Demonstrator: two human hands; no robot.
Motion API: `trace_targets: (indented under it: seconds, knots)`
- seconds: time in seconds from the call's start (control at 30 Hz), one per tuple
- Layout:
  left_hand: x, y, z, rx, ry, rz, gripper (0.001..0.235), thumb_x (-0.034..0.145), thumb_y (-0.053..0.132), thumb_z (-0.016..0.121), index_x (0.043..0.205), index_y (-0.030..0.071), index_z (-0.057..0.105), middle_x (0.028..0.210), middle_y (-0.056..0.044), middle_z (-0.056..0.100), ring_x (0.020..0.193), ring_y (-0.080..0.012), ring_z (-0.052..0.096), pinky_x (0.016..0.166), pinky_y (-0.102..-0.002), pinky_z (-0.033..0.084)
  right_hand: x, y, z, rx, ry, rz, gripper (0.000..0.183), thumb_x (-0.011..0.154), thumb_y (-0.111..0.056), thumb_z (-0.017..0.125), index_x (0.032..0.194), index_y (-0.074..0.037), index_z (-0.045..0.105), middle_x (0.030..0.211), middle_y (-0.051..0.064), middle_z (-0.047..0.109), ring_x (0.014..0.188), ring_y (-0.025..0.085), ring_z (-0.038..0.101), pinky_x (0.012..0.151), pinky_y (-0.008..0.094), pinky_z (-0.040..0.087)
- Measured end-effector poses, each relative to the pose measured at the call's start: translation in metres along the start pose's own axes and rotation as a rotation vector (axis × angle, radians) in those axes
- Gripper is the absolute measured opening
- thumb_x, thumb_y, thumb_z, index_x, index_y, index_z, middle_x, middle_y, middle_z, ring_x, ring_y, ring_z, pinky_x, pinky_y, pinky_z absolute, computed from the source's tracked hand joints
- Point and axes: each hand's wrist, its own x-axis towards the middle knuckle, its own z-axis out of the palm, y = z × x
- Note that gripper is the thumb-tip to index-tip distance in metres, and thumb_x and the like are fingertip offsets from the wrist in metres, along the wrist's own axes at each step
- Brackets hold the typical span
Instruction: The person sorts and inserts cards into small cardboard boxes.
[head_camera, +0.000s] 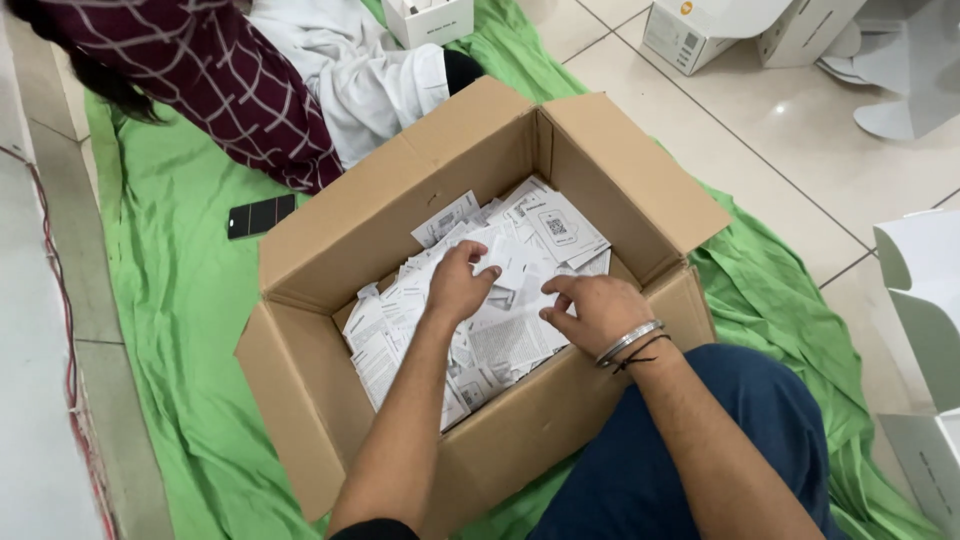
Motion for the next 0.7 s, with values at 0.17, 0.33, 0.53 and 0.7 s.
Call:
trace_targets:
  seconds: [0.17, 0.33, 0.53, 0.7]
  knots:
    - [-0.043, 0.001, -0.029, 0.568, -0.552, 0.024, 0.05, 0.073, 0.027, 0.093, 0.114, 0.008, 0.071, 0.11, -0.011, 0.074, 0.098, -0.0248, 0.069, 0.088, -0.039, 0.055, 0.004, 0.0, 0.0, 0.006, -0.026, 0.001, 0.037, 0.086, -0.038, 0.069, 0.117, -0.019, 0.073, 0.089, 0.0, 0.079, 0.088, 0.028, 0.073, 0.08, 0.044, 0.056]
    - [-0.061, -0.045, -0.018, 0.704, -0.701, 0.104, 0.046, 0.075, 0.02, 0.088, 0.119, 0.01, 0.075, 0.107, -0.012, 0.073, 0.099, -0.0279, 0.068, 0.088, -0.041, 0.055, 0.01, 0.004, 0.006, -0.017, -0.046, -0.005, 0.037, 0.085, -0.039, 0.069, 0.116, -0.018, 0.073, 0.088, 0.0, 0.079, 0.087, 0.028, 0.073, 0.08, 0.043, 0.057]
    - [-0.042, 0.001, -0.029, -0.11, -0.249, -0.054, 0.021, 0.093, 0.017, 0.073, 0.107, 0.002, 0.074, 0.087, -0.008, 0.079, 0.077, -0.0161, 0.074, 0.072, -0.034, 0.059, 0.013, 0.012, 0.016, 0.034, 0.113, 0.052, 0.036, 0.092, -0.036, 0.062, 0.121, -0.017, 0.072, 0.094, 0.008, 0.078, 0.087, 0.032, 0.074, 0.08, 0.046, 0.057]
    - [-0.048, 0.03, -0.016, -0.908, -0.186, -0.015, 0.015, 0.094, 0.009, 0.07, 0.108, 0.004, 0.069, 0.093, -0.003, 0.077, 0.079, -0.0099, 0.073, 0.074, -0.029, 0.063, 0.006, 0.015, 0.005, 0.431, 0.064, 0.0, 0.041, 0.085, -0.031, 0.077, 0.114, -0.003, 0.071, 0.087, 0.011, 0.08, 0.077, 0.021, 0.076, 0.074, 0.036, 0.06]
